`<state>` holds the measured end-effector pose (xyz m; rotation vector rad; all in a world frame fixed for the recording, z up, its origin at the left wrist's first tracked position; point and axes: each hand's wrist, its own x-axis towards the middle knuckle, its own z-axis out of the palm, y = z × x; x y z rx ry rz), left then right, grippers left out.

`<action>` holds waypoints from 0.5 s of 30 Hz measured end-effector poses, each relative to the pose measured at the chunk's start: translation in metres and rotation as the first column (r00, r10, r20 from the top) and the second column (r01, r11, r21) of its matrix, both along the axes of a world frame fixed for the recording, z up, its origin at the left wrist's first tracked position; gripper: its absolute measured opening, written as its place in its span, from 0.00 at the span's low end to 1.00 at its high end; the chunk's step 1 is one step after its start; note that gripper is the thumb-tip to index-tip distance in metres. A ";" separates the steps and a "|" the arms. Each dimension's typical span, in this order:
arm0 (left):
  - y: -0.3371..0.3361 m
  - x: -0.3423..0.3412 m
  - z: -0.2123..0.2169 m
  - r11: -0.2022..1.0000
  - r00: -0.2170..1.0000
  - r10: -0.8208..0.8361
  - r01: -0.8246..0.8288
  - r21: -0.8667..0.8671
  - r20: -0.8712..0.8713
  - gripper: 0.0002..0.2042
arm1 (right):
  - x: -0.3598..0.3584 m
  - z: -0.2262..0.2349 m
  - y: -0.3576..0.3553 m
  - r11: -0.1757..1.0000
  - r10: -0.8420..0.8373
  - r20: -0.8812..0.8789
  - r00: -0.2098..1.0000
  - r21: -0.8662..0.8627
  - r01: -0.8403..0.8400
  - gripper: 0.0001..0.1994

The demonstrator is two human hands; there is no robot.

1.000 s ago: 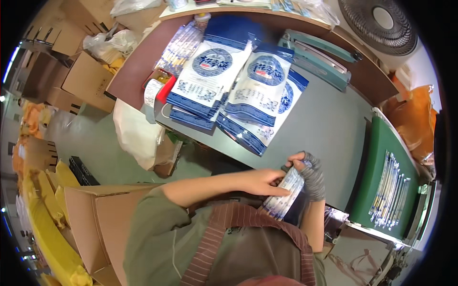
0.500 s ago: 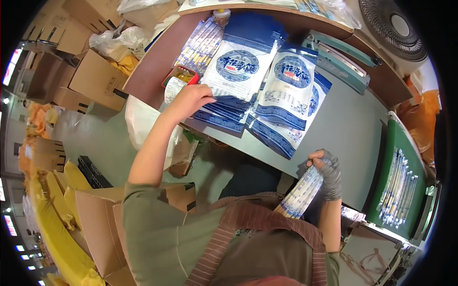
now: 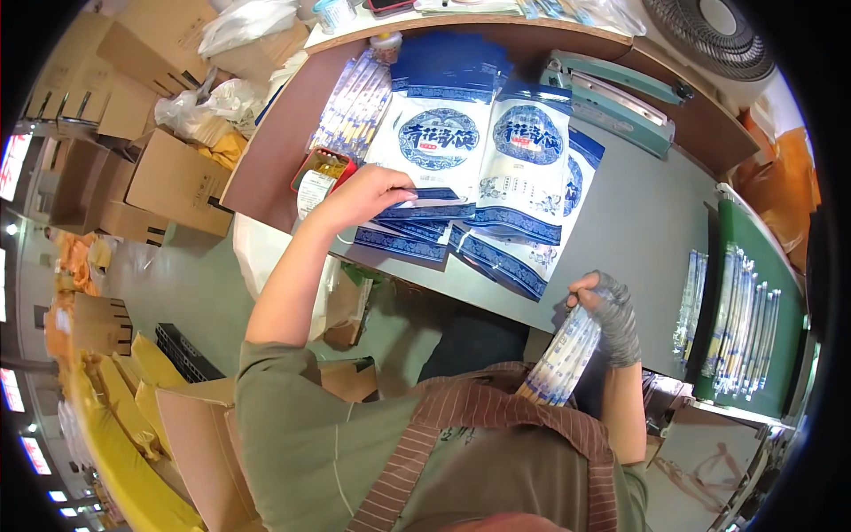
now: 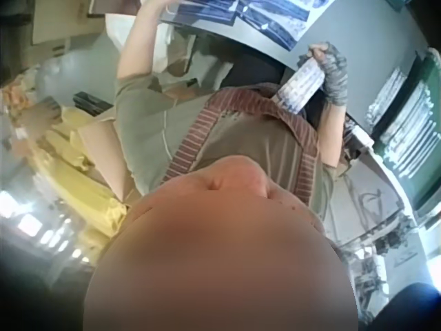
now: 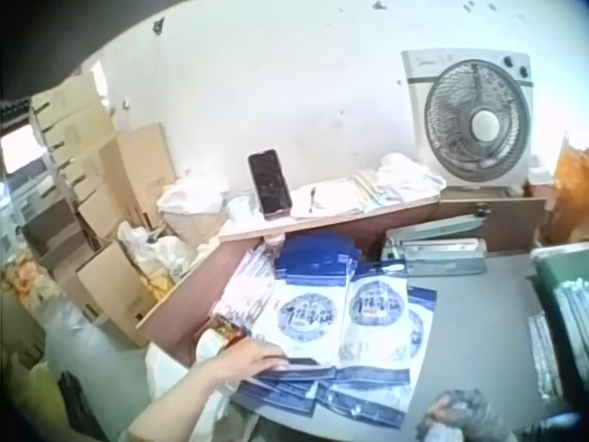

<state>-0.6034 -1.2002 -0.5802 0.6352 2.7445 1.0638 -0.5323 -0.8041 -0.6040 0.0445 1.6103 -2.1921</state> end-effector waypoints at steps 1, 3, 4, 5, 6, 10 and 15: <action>0.003 -0.004 0.000 1.000 1.000 -0.004 0.004 -0.003 0.002 0.09 | 0.000 0.001 -0.001 1.000 0.015 -0.001 1.000 0.014 -0.015 0.07; 0.007 -0.011 -0.003 0.999 0.995 0.027 -0.029 -0.017 -0.101 0.08 | -0.002 0.002 -0.002 0.999 0.022 -0.011 1.000 0.028 -0.022 0.07; 0.006 -0.014 -0.008 0.999 0.994 0.023 -0.025 -0.022 -0.102 0.08 | -0.002 0.002 -0.002 0.999 0.032 -0.020 0.999 0.045 -0.031 0.07; 0.007 -0.017 -0.013 0.994 0.987 0.079 -0.089 -0.065 -0.140 0.08 | -0.002 0.002 -0.001 0.999 0.024 -0.022 0.999 0.041 -0.023 0.07; 0.007 -0.019 -0.016 0.982 0.974 0.133 -0.154 -0.106 -0.182 0.09 | -0.001 0.000 0.000 0.999 0.022 -0.015 1.000 0.027 -0.021 0.07; 0.027 -0.012 -0.010 0.982 0.954 0.172 -0.185 -0.030 -0.246 0.15 | -0.001 -0.001 0.007 0.998 0.026 -0.021 0.999 0.054 -0.025 0.08; 0.087 0.009 -0.003 0.913 0.749 -0.004 -0.267 -0.307 -0.663 0.06 | 0.005 -0.003 0.020 0.996 -0.036 -0.052 0.998 0.082 0.040 0.08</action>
